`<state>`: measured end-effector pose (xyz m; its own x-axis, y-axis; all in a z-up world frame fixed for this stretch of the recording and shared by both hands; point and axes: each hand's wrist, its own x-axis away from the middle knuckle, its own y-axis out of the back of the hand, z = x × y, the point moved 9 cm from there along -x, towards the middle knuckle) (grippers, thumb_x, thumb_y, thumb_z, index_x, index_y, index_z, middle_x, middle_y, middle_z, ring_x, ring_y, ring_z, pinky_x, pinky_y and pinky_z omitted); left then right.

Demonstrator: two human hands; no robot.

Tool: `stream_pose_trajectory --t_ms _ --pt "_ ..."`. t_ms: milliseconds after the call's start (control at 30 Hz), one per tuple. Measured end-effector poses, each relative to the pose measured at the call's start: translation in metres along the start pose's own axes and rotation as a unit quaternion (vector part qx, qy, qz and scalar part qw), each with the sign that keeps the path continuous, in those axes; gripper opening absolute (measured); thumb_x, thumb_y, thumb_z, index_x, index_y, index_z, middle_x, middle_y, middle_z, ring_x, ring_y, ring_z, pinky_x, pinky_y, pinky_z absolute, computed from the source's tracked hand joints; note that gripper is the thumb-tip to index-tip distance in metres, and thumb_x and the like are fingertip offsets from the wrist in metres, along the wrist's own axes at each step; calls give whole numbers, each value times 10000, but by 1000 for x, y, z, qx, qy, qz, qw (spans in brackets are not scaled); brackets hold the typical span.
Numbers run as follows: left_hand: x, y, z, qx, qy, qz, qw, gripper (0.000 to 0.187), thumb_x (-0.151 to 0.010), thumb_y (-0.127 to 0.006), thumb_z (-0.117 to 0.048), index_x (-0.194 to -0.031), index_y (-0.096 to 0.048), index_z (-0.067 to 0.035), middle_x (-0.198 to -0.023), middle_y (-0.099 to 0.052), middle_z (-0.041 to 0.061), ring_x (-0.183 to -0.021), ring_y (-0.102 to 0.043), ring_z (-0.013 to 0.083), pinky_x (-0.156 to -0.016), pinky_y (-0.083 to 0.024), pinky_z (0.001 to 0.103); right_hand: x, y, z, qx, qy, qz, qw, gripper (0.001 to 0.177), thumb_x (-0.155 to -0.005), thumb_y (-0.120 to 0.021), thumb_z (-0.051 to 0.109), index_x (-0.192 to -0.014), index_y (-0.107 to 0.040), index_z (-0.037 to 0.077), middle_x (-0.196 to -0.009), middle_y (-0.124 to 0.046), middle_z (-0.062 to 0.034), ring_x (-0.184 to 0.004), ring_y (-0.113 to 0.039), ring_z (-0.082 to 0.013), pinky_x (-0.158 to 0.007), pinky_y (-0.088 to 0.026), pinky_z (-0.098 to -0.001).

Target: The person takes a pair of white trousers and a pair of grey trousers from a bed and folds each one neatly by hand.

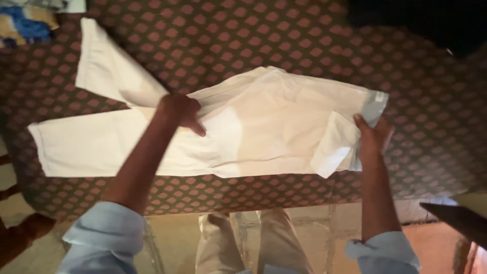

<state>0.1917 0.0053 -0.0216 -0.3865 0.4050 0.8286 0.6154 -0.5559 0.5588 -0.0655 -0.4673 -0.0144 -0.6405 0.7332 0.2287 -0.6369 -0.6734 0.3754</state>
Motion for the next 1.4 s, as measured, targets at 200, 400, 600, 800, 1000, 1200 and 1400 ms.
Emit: stream_pose_trajectory --t_ms 200,400,600,800,1000,1200,1400 --pt "58 -22 112 169 20 -32 985 605 -679 -828 -546 -1166 -781 -190 -1123 -776 86 -1086 -707 301 -924 -547 477 -8 1 -9 -28 -11 10 999 341 -879 -782 -31 -1208 -693 -30 -1141 -736 -62 -951 -687 -150 -857 -551 -299" --pt "105 -23 129 256 -11 -91 962 621 -797 -718 -651 -1163 -789 -155 -1041 -783 122 -1015 -731 338 -898 -559 457 -7 -6 -22 -41 19 12 999 381 -926 -754 -77 -1293 -657 -48 -1212 -715 -89 -1026 -688 -191 -922 -554 -324" --pt "125 -82 173 54 52 102 992 691 -596 -910 -568 -1140 -800 -157 -1087 -799 74 -1076 -759 289 -925 -586 456 -20 -4 -20 -17 -24 64 998 400 -947 -733 -63 -1335 -641 -21 -1254 -715 -95 -1067 -693 -197 -911 -564 -335" --pt "155 -118 261 218 115 100 964 789 -782 -745 -615 -1451 -614 -218 -1443 -632 105 -1325 -605 332 -1120 -452 497 -25 -1 -27 22 -50 47 997 397 -959 -768 -44 -1336 -645 -20 -1263 -717 -113 -1064 -704 -207 -903 -573 -339" --pt "166 -126 315 268 169 85 945 803 -765 -709 -695 -1447 -604 -284 -1479 -590 47 -1368 -538 344 -1128 -413 552 -26 2 -26 64 -66 12 996 496 -966 -781 -7 -1428 -601 -24 -1321 -704 -120 -1104 -700 -224 -912 -581 -359" --pt "159 -155 353 296 121 -112 941 660 -700 -854 -467 -1302 -731 -227 -1300 -716 68 -1165 -680 303 -958 -544 476 4 -25 25 299 245 -145 911 698 -1031 -725 -35 -1618 -347 -49 -1595 -515 -213 -1450 -544 -329 -1287 -399 -465" --pt "202 -174 371 330 130 -418 836 554 -816 -895 -327 -1271 -695 -81 -1165 -739 115 -1049 -701 325 -899 -540 483 150 -277 105 233 414 77 877 450 -997 -748 94 -1412 -576 76 -1446 -629 -91 -1374 -557 -285 -1214 -378 -463"
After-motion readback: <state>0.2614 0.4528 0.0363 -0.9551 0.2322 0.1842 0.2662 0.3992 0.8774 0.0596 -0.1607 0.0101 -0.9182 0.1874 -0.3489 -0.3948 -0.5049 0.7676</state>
